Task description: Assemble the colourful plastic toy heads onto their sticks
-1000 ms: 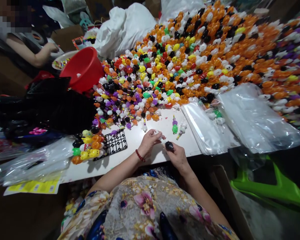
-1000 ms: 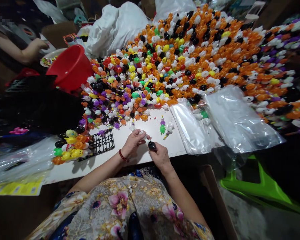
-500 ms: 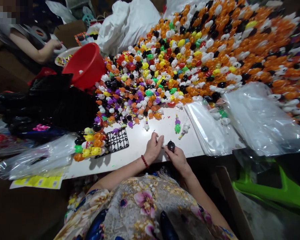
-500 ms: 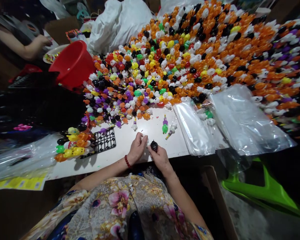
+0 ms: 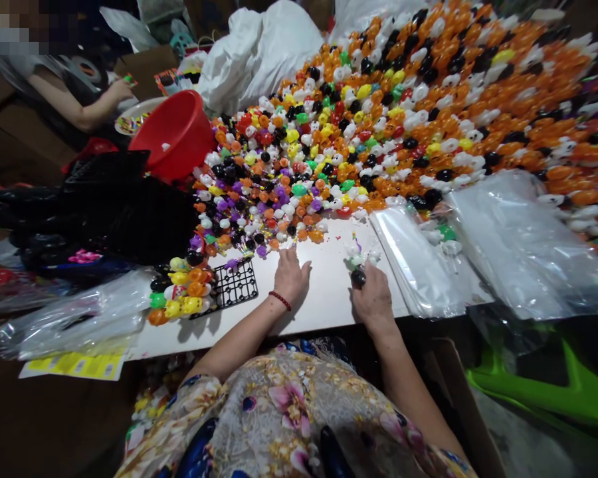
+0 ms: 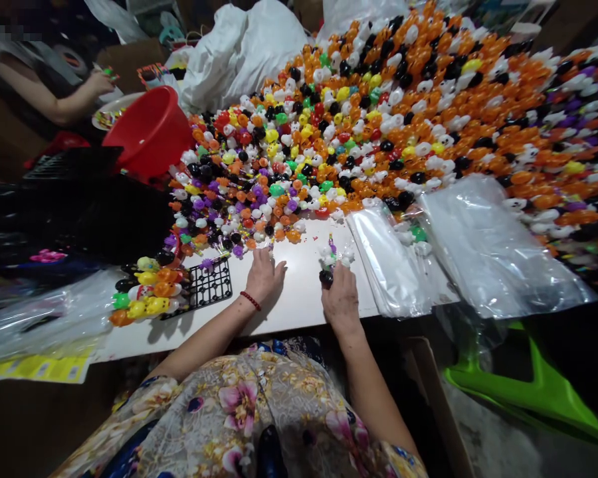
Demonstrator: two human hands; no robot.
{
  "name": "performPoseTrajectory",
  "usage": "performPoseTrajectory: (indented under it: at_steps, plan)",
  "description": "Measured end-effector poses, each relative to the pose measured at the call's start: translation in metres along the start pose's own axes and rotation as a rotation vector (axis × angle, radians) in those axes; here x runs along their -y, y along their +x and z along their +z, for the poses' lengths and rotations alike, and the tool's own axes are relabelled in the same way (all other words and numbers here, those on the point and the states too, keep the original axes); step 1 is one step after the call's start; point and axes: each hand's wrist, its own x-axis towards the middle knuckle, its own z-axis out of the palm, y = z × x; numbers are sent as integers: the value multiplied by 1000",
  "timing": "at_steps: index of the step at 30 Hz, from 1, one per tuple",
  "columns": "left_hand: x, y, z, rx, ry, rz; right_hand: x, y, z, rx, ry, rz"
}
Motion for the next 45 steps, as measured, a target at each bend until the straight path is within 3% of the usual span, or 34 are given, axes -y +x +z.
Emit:
performPoseTrajectory:
  at_steps: [2,5,11,14,17,20,24,28,33,39,42,45]
  plan:
    - [10,12,1,4,118,27,-2,1,7,-104,-152,-81]
    - [20,25,1,-28,153,69,5,1,20,-121,-224,-172]
    - [17,26,-11,-61,-49,123,29,7,45,69,-94,-469]
    - [7,14,-18,62,-201,108,35,13,53,134,-48,-501]
    - [-6,10,-21,208,-326,75,31,16,56,150,41,-442]
    - [-20,28,-18,160,-315,97,24,13,51,149,194,-313]
    - [-45,73,0,165,-10,217,19,4,42,141,405,-151]
    - [-69,103,23,193,185,53,21,-6,32,150,514,13]
    - [-77,112,33,233,-2,-77,21,-16,17,150,576,182]
    - [-70,98,23,242,-329,-171,22,-9,4,151,651,308]
    - [-62,74,18,269,-574,-288,27,-4,0,125,619,290]
    - [-55,46,10,344,-948,-491,33,-2,-3,66,543,194]
